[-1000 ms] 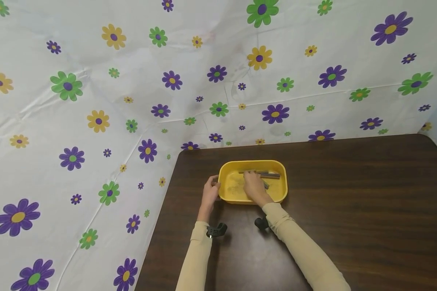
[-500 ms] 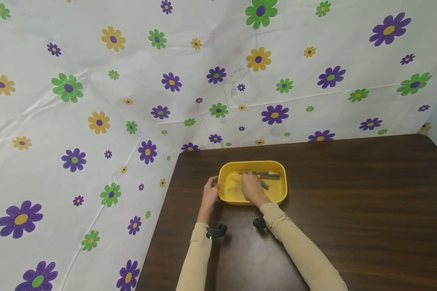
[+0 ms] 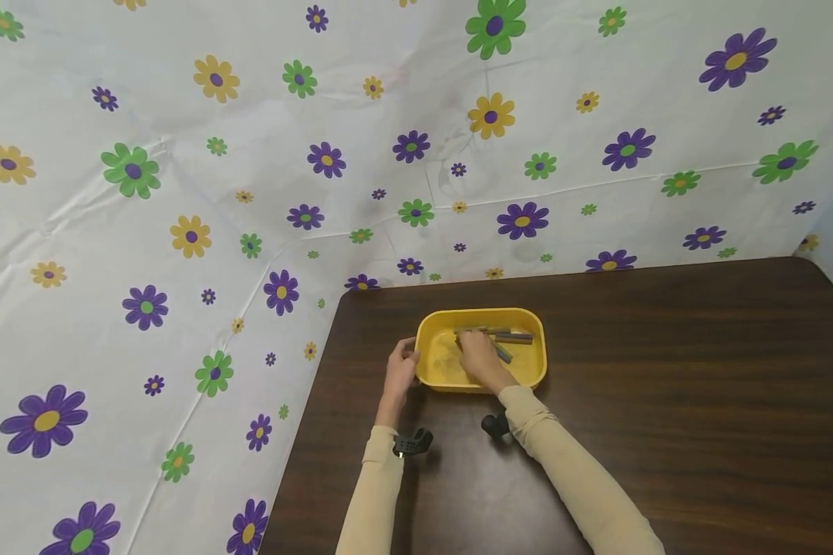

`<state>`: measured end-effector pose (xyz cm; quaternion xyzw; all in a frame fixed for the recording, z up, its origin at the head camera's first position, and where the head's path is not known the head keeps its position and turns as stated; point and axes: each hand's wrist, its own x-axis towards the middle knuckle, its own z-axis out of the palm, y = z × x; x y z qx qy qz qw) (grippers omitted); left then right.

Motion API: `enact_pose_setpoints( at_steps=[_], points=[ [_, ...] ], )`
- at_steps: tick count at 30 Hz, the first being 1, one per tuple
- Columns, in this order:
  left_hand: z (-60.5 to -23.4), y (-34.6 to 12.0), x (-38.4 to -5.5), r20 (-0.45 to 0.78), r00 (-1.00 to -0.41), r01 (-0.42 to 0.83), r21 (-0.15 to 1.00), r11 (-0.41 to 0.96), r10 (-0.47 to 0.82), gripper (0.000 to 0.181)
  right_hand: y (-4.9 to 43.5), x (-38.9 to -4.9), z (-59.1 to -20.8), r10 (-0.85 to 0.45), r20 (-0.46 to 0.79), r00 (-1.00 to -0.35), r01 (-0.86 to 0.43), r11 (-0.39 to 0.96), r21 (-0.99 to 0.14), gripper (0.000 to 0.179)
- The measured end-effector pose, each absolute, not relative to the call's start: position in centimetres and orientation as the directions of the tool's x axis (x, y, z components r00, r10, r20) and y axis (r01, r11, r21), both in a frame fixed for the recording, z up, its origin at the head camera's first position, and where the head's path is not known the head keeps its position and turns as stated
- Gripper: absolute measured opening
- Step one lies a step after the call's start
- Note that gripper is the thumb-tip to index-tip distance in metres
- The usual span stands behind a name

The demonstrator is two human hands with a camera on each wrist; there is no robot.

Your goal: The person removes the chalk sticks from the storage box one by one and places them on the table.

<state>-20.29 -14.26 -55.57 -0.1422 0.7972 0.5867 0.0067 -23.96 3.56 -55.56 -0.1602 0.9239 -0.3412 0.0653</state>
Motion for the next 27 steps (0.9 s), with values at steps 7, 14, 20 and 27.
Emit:
enact_pose_setpoints(
  at_steps=[7, 14, 20, 27],
  points=[
    [-55.4, -14.1, -20.1, -0.183, -0.956, -0.239, 0.939, 0.247, -0.229, 0.035, 5.0, -24.3, -55.3, -0.342, -0.045, -0.939, -0.119, 0.445, -0.888, 0.043],
    [-55.4, -14.1, -20.1, -0.181, -0.953, -0.239, 0.942, 0.236, -0.241, 0.035, 7.8, -24.5, -54.1, -0.317, -0.220, -0.923, 0.146, 0.239, -0.960, 0.047],
    [-55.4, -14.2, -20.1, -0.201, -0.946, -0.262, 0.936, 0.237, -0.253, 0.035, 10.4, -24.6, -52.9, -0.274, -0.252, -0.928, 0.211, 0.172, -0.962, 0.050],
    [-55.7, -14.0, -19.9, -0.181, -0.950, -0.239, 0.945, 0.222, -0.254, 0.035, 13.0, -24.8, -52.4, -0.205, -0.260, -0.944, 0.245, 0.095, -0.965, 0.052]
  ],
)
